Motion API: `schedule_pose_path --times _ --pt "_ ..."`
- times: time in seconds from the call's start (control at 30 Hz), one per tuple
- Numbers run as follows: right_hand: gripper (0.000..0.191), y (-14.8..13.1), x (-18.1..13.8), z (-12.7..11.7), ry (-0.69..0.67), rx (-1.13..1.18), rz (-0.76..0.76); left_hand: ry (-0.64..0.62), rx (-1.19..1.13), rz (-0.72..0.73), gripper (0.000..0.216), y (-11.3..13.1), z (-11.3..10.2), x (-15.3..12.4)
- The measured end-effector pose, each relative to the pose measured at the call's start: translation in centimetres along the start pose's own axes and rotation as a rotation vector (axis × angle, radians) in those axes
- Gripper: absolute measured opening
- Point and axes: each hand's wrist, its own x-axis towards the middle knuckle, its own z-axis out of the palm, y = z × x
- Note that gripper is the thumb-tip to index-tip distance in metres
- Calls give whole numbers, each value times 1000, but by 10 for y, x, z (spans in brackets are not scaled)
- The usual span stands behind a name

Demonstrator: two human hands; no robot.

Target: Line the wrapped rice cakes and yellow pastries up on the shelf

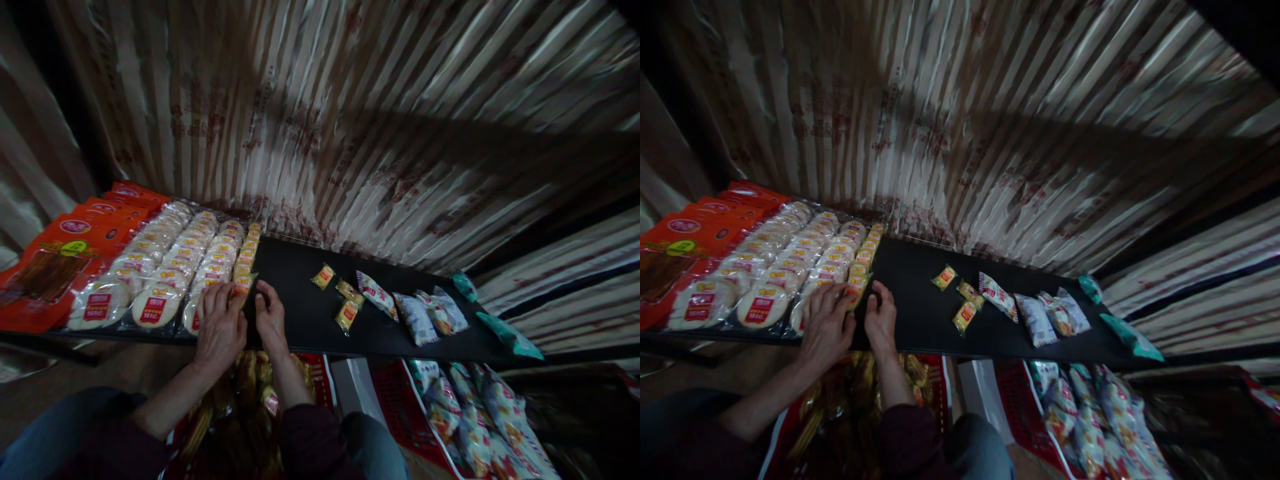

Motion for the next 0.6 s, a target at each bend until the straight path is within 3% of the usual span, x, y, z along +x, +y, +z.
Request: schedule_pose_path --times 0.27,0.6 --pt "44 -13 16 6 -10 69 124 -34 43 -42 54 1 7 12" --pt "47 -12 25 16 -60 107 85 -48 7 -51 54 -1 14 18"
